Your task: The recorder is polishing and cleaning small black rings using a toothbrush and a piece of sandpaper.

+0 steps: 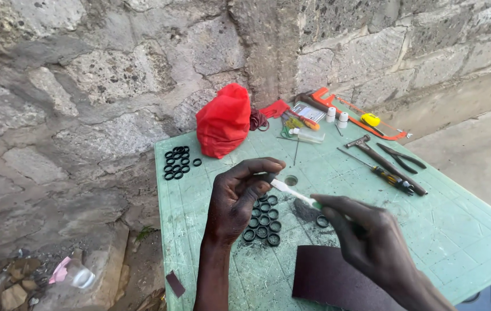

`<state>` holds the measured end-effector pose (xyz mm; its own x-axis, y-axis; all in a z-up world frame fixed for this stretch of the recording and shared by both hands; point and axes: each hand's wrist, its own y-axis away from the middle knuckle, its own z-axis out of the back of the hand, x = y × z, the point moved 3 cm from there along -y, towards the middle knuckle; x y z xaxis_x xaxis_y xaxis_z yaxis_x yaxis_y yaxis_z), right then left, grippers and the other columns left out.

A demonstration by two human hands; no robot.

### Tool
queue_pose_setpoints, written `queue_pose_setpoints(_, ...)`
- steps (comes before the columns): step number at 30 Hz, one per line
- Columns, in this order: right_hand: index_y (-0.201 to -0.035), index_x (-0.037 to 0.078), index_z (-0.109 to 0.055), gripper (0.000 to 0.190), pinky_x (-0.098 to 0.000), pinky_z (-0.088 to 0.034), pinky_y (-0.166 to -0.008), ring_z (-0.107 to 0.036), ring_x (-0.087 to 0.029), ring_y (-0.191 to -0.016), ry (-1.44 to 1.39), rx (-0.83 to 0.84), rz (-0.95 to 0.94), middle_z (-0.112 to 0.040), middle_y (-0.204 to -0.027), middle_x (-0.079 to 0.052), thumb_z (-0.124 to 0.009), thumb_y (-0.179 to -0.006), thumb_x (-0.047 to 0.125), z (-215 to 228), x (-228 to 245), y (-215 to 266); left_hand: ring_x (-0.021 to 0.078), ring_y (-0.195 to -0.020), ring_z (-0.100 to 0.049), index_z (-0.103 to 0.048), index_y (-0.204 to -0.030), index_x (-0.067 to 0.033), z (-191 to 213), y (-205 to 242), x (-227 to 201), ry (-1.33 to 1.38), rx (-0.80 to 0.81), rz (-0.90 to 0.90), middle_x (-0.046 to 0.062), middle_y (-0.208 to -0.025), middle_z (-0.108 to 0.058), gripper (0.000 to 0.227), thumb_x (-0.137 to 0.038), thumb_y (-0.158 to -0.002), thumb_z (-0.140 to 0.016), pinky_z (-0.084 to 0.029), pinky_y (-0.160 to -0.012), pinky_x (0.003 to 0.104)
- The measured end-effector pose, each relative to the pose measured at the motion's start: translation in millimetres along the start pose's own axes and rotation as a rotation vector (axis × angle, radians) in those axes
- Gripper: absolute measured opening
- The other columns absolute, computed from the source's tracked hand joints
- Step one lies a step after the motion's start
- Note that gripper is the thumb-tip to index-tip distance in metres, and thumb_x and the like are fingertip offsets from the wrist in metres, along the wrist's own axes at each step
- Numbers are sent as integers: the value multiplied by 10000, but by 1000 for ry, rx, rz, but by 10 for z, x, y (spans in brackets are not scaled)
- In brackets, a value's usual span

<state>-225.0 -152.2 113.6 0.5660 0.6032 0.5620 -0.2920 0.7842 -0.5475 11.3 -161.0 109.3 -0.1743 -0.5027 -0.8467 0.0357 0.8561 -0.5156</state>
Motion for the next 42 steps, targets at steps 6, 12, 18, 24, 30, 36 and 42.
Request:
queue_pose_setpoints(6,-1261,42,-784,394,-244,-376,-481,-432,-37,-589,-648,374,-167,-509,-665,66,-557,-1078,309,-110,-346,148,197,-993,-719,-681,-1166,16,0,9,-50,42,18,118,140,-1286,-712,266,82,-937,-563,-621,-876,337)
queue_pose_setpoints(12,-1142,-31,-677,371,-202,-227,-340,-229,-39,-414,-1651,528,-832,-286,-546,62,-559,-965,273,-111,-401,299,207,-1169,-685,-651,-1219,-7,6,27,-17,89,33,69,152,-1296,-702,246,-39,-975,-659,-581,-963,338)
queue_pose_setpoints(18,-1201,21,-750,319,-197,-456,-535,-544,-53,-652,-460,85,-74,-691,-782,25,-584,-1043,242,150,-176,136,235,-1107,-736,-609,-1266,1,-96,-7,20,285,-36,90,174,-1246,-727,416,-211,-943,-762,-601,-976,359)
queue_pose_setpoints(24,-1143,150,-791,315,-276,-442,-475,-556,-78,-512,-74,-140,24,-646,-655,-17,-767,-836,83,217,-4,97,183,-1069,-717,-694,-1285,23,-150,52,62,134,47,194,184,-1183,-762,442,-208,-919,-786,-584,-987,321)
queue_pose_setpoints(30,-1120,151,-800,295,-293,-442,-471,-589,-85,-544,7,-148,-13,-652,-682,-44,-741,-842,73,183,-19,172,161,-1061,-713,-732,-1204,8,-175,69,-4,137,53,69,141,-1198,-743,330,-122,-907,-798,-587,-951,286)
queue_pose_setpoints(36,-1075,35,-776,330,-259,-348,-442,-421,-48,-535,-647,411,-333,-467,-589,44,-556,-1040,279,-25,-489,340,172,-1061,-713,-733,-1149,17,-206,72,-64,180,118,15,140,-1263,-703,221,10,-928,-730,-629,-916,313)
queue_pose_setpoints(42,-1233,-94,-677,464,-228,-232,-369,-294,-29,-444,-1519,433,-780,-320,-597,64,-564,-1038,311,-35,-455,302,238,-1163,-713,-672,-1160,-9,-245,63,-96,226,26,40,177,-1311,-706,209,-64,-966,-726,-583,-1019,346)
